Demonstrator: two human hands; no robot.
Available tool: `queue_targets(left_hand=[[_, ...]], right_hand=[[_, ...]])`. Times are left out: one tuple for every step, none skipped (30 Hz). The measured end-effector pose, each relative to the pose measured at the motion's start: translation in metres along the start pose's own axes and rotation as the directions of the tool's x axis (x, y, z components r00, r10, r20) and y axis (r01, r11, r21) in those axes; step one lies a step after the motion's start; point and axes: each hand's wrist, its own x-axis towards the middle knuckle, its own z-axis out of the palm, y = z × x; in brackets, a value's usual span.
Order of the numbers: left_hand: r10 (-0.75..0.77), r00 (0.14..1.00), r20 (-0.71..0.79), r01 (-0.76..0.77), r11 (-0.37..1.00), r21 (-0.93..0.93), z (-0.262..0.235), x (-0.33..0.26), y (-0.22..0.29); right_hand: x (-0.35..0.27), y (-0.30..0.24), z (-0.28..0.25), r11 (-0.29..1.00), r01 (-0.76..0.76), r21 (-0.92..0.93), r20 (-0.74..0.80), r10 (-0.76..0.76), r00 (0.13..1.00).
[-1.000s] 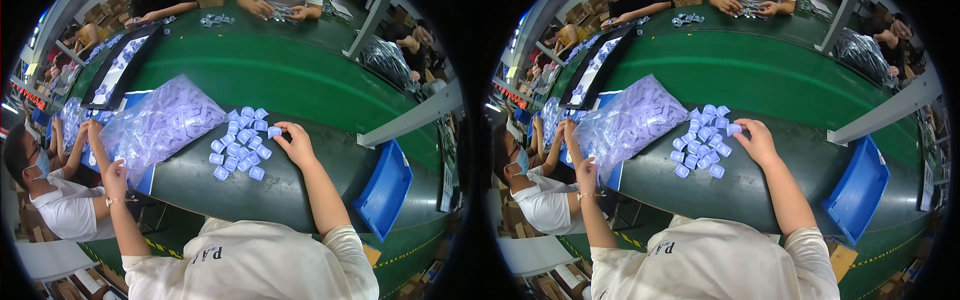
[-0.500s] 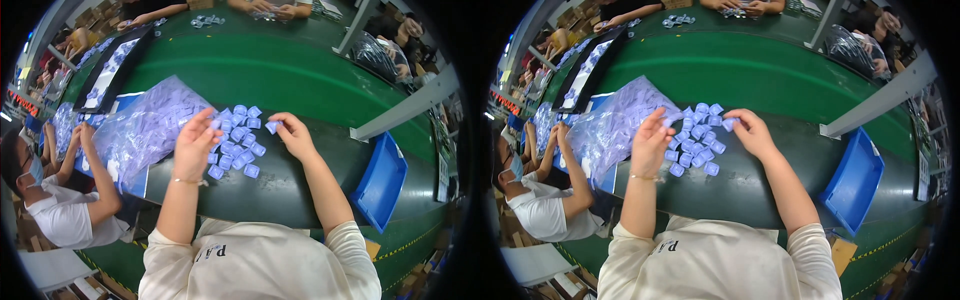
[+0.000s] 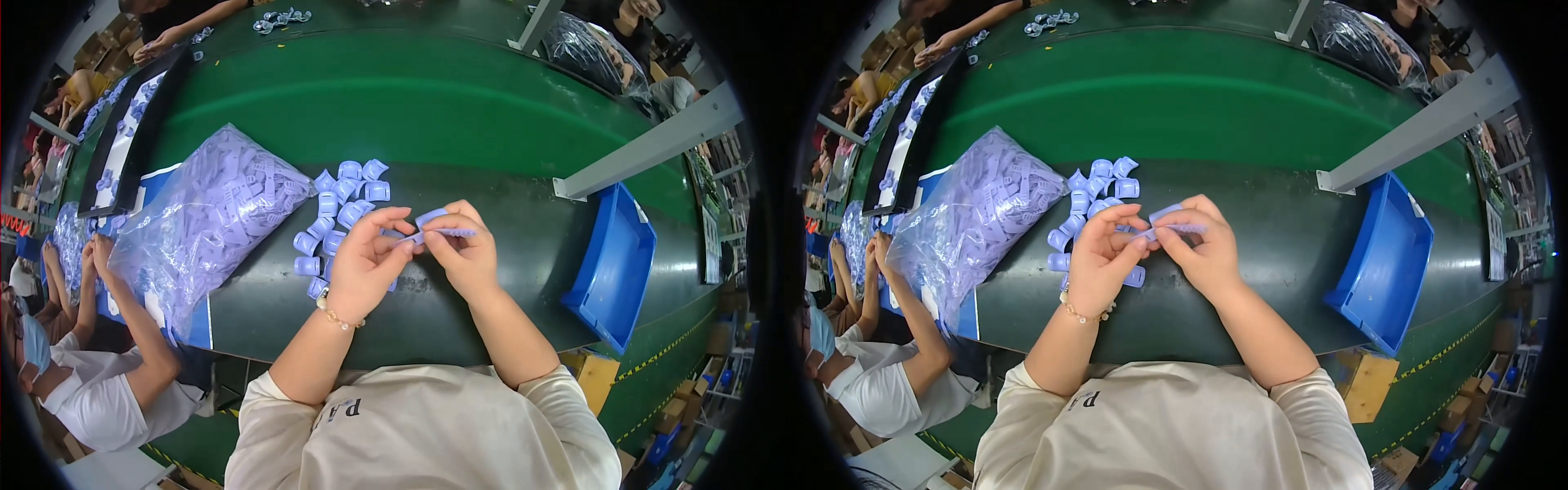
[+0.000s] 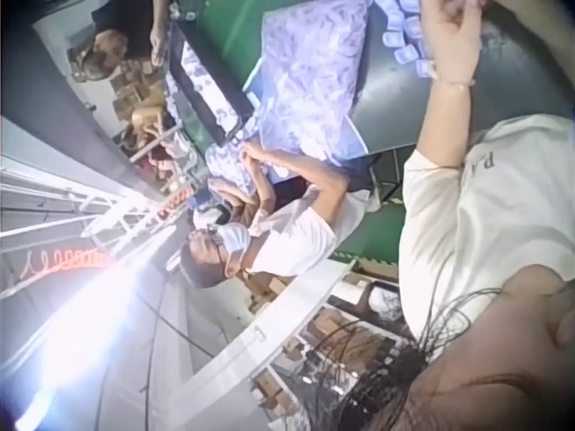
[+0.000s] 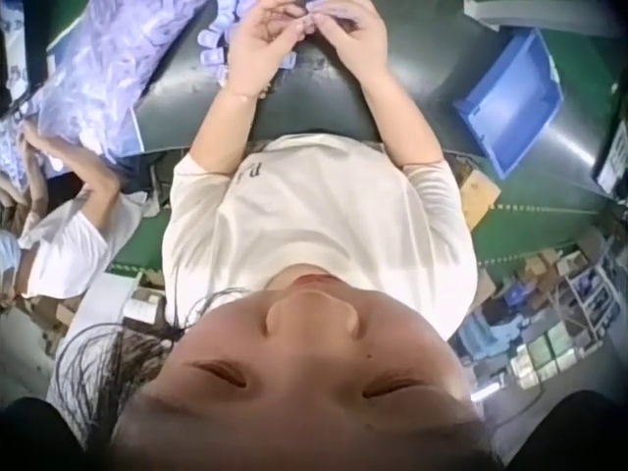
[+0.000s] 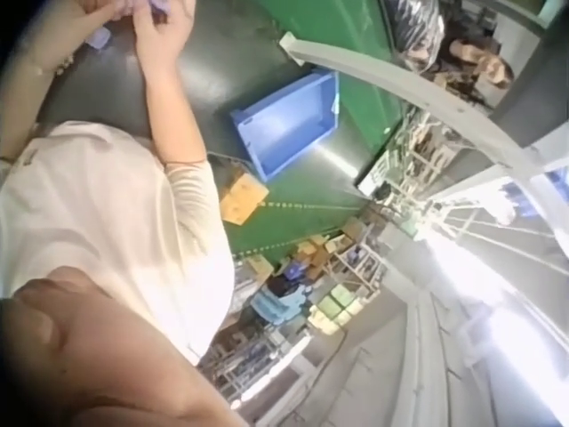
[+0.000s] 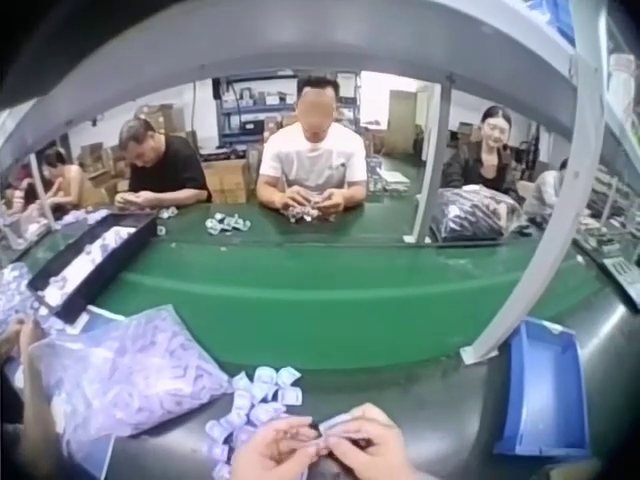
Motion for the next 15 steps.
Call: queue_targets(left_hand=[[-0.002,1.000,-0.009,0.002,0.997,0.079,0.001,-0.001,0.001],[-0.005,1.000,-0.011,0.006,0.997,0.079,-0.001,0.000,0.002],[-0.121,0.993,0.013,0.121,0.993,0.010,-0.006,0.003,0.004],[-0.233,0.971,0.044,0.235,0.970,-0.055,-0.009,0.005,0.005],[-0.237,0.971,0.041,0.239,0.970,-0.054,-0.008,0.004,0.006],[-0.318,0.942,0.108,0.328,0.941,-0.086,-0.008,0.004,0.007],[-0.393,0.902,0.177,0.415,0.903,-0.112,-0.007,0.003,0.007],[-0.390,0.906,0.164,0.411,0.903,-0.122,-0.006,0.005,0.006],[-0.392,0.906,0.163,0.413,0.903,-0.122,-0.006,0.006,0.007],[-0.400,0.907,0.135,0.421,0.881,-0.217,-0.006,0.007,0.008],[-0.409,0.906,0.107,0.422,0.853,-0.308,-0.008,0.008,0.009],[-0.408,0.907,0.106,0.420,0.854,-0.307,-0.011,0.009,0.008],[-0.355,0.916,0.186,0.400,0.837,-0.373,-0.016,0.010,0.005],[-0.293,0.920,0.258,0.382,0.815,-0.436,-0.020,0.010,0.003],[-0.291,0.922,0.256,0.379,0.817,-0.435,-0.024,0.010,0.000]], right_hand=[[-0.001,-0.001,-0.003,1.000,-0.005,0.001,-0.003,0.005,1.000],[-0.001,-0.003,-0.009,0.984,0.032,-0.177,0.024,-0.028,0.999],[0.000,-0.005,-0.012,0.935,0.073,-0.347,0.058,-0.056,0.997],[0.001,-0.007,-0.011,0.936,0.071,-0.345,0.059,-0.054,0.997],[0.001,-0.010,-0.009,0.930,0.107,-0.353,0.125,-0.066,0.990],[0.001,-0.011,-0.007,0.923,0.143,-0.358,0.190,-0.078,0.979],[0.002,-0.010,-0.007,0.924,0.140,-0.356,0.190,-0.075,0.979],[0.003,-0.009,-0.009,0.886,0.185,-0.425,0.209,-0.103,0.972],[0.004,-0.009,-0.010,0.840,0.230,-0.491,0.230,-0.130,0.965],[0.005,-0.010,-0.009,0.841,0.229,-0.491,0.230,-0.129,0.965],[0.006,-0.012,-0.008,0.838,0.303,-0.454,0.204,-0.233,0.951],[0.007,-0.013,-0.007,0.826,0.377,-0.419,0.174,-0.335,0.926],[0.003,-0.008,-0.010,0.895,0.305,-0.327,0.041,-0.309,0.950],[0.002,-0.005,-0.010,0.972,0.188,-0.144,-0.079,-0.201,0.976],[0.002,-0.003,-0.012,0.995,0.078,0.057,-0.174,-0.067,0.982]])
